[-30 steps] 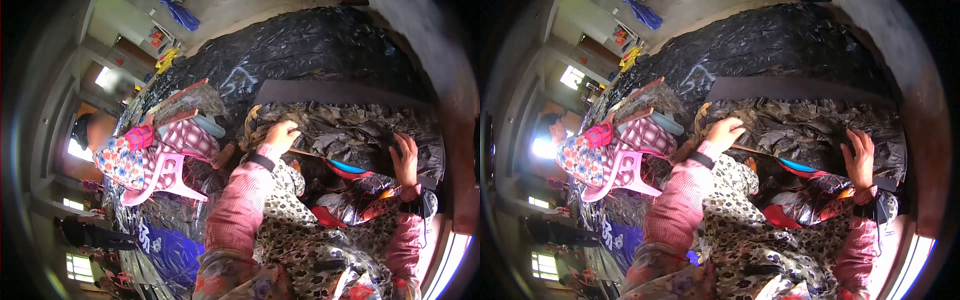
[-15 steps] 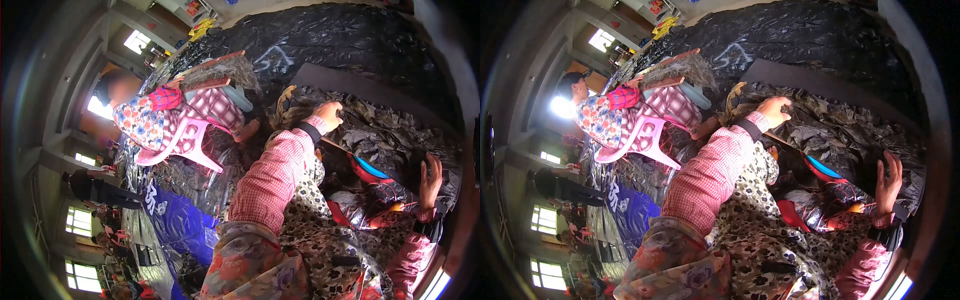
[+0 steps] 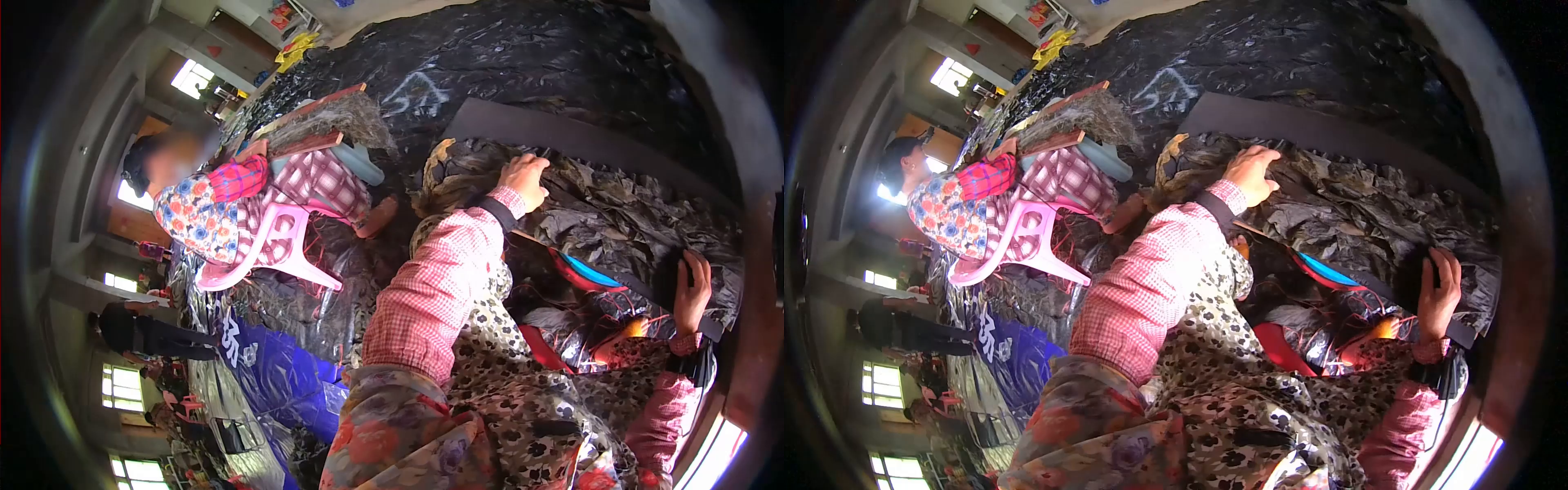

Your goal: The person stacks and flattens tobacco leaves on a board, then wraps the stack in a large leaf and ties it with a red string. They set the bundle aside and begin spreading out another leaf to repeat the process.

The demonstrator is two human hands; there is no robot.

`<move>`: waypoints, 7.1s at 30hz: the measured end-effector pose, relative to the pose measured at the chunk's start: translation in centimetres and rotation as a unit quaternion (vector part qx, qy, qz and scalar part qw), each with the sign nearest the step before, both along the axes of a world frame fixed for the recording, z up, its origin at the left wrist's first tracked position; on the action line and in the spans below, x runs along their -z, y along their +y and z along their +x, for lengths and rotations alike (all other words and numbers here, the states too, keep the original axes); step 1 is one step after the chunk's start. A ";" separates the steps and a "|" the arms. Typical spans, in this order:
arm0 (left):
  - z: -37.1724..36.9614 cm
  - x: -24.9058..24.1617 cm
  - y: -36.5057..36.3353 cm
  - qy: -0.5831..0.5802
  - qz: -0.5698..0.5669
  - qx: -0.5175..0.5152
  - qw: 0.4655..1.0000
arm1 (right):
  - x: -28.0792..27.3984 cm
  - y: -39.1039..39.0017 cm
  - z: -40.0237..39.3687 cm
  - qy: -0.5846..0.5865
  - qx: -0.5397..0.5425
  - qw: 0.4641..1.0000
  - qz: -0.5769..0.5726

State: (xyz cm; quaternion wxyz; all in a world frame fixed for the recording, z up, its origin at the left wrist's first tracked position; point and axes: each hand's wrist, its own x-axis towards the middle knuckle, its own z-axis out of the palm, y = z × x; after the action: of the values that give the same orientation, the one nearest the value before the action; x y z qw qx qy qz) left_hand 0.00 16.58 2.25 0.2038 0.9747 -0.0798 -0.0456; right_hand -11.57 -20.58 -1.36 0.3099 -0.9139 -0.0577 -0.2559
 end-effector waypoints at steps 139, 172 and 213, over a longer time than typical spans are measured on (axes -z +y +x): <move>-3.4 0.8 0.3 -0.043 0.169 0.184 0.967 | 0.1 9.6 3.8 0.074 -0.121 0.962 -0.233; -12.0 -8.2 27.6 -0.085 0.107 -0.152 0.979 | -3.1 5.0 4.5 -0.083 -0.085 0.992 -0.046; -15.7 0.7 -7.9 -0.123 -0.085 0.067 0.987 | -5.2 -8.4 -4.3 -0.077 0.116 0.982 0.126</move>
State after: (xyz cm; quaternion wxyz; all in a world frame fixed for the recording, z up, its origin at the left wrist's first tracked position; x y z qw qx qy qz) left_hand -15.65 8.63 1.53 0.2706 0.9447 -0.1725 0.0682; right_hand -15.89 -29.02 3.84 0.3856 -0.8455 0.0583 -0.3648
